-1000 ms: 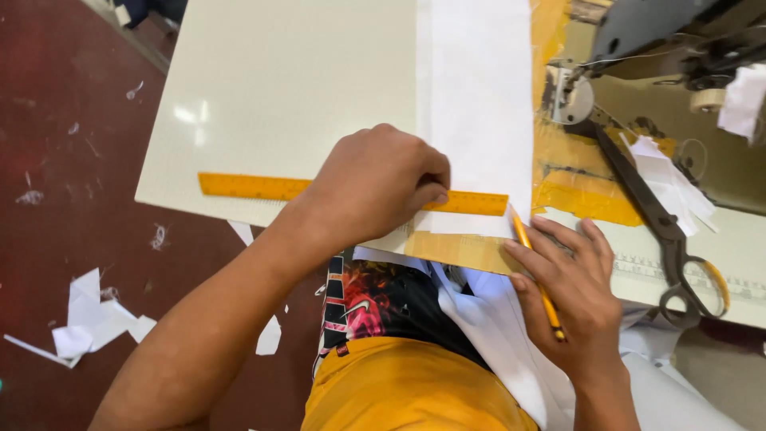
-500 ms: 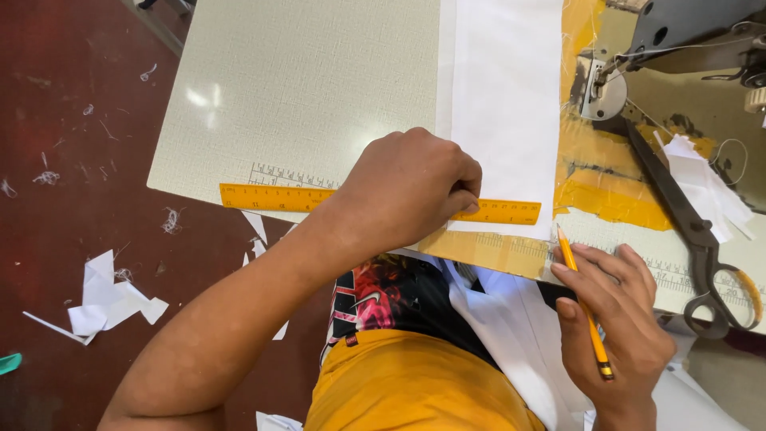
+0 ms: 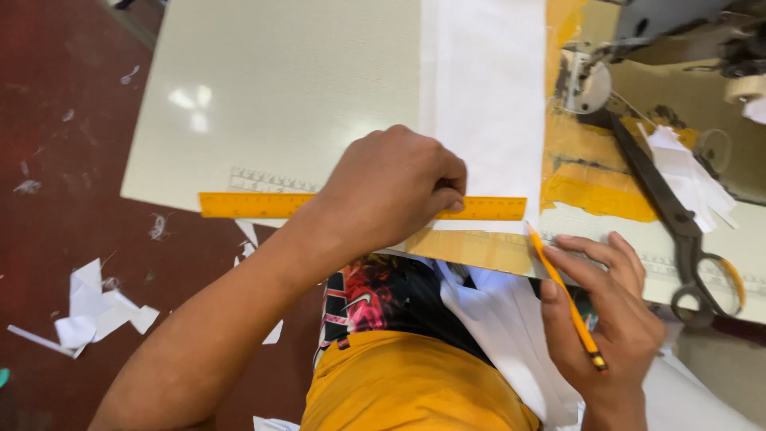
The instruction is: Measuring a strip of white fabric with a ruler, marking it with a pencil, and cutting it with scissors at a sewing workstation.
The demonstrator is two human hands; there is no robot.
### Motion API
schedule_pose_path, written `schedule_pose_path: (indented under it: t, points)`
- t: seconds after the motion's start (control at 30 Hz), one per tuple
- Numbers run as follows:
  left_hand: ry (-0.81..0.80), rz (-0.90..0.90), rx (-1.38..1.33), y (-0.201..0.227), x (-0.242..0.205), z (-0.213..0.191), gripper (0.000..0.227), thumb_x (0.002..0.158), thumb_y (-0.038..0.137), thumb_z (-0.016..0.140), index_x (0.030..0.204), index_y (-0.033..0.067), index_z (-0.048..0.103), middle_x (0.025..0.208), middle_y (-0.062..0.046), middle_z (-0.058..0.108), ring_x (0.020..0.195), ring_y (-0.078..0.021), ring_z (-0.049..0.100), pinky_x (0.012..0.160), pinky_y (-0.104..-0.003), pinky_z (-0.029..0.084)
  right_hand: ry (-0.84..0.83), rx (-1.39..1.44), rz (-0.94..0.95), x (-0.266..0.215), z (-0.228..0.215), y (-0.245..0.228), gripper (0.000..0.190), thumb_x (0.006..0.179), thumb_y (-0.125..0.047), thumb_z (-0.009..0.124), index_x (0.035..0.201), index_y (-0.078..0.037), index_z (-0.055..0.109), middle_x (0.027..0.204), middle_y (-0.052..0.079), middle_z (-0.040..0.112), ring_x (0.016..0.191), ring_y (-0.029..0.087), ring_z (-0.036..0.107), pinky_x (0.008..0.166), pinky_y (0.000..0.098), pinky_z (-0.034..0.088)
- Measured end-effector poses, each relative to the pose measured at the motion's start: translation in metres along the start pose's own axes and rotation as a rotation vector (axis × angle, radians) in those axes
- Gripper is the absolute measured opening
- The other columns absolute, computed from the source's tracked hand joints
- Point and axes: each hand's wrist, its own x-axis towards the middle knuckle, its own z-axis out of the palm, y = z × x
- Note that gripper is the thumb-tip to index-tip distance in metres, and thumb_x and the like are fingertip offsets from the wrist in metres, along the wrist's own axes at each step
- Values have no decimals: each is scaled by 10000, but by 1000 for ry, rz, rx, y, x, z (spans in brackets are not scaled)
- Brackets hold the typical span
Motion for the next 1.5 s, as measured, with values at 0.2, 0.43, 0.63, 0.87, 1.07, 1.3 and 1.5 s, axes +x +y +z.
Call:
schedule_pose_path:
  t: [0.2, 0.43, 0.63, 0.87, 1.07, 1.3, 1.5]
  points:
    - [-53, -33, 41, 8, 0, -6, 175, 922, 352, 666, 888, 259, 811, 789, 35, 770, 799, -283, 669, 590, -483, 462, -15, -3, 18, 8, -1, -1, 195, 975, -29, 619, 1138, 50, 692, 1074, 176, 724, 1091, 367, 707, 1214, 605, 400]
    - [-68, -65, 59, 12, 0, -10, 170, 955, 362, 696, 918, 249, 817, 792, 37, 786, 772, -257, 691, 576, -468, 503, -133, -91, -24, 19, -15, -12, 138, 918, -27, 638, 1041, -44, 698, 970, 42, 748, 1021, 296, 680, 1194, 600, 343]
    - [155, 240, 124, 21, -34, 9, 234, 953, 293, 644, 847, 129, 772, 1116, -81, 716, 1077, -327, 587, 816, -493, 480, -514, 67, 159, -27, -55, -5, 415, 970, -390, 410, 915, -211, 780, 1013, 28, 727, 1017, 188, 683, 870, 370, 493]
    - [211, 222, 28, 42, -63, 38, 132, 902, 240, 640, 901, 156, 741, 1417, -228, 554, 1392, -440, 405, 1059, -605, 308, -565, 781, 415, -33, 58, -6, 354, 1014, -223, 545, 1297, -38, 651, 1337, 77, 704, 1295, 175, 600, 1123, 347, 414]
    - [252, 174, -111, 37, -68, 27, 402, 955, 544, 559, 1011, 177, 713, 1364, -157, 611, 1366, -376, 448, 1064, -570, 274, -251, 864, 493, -81, 84, 38, 329, 1052, -295, 517, 842, -98, 676, 852, -14, 638, 839, 112, 567, 760, 308, 479]
    - [565, -73, 261, 4, -105, 15, 562, 877, 723, 596, 990, 185, 709, 1082, -65, 624, 1127, -301, 540, 994, -523, 338, 99, 279, 842, -46, -80, 58, 346, 1062, -252, 527, 1235, -1, 691, 619, 184, 577, 446, 261, 493, 415, 350, 396]
    - [636, -228, 343, 5, -104, 38, 579, 825, 740, 706, 928, 173, 650, 1021, -46, 616, 1061, -291, 553, 933, -476, 430, 14, -201, 655, 1, -107, 165, 636, 1006, -191, 737, 1545, 65, 518, 1209, 324, 513, 1037, 420, 524, 915, 499, 447]
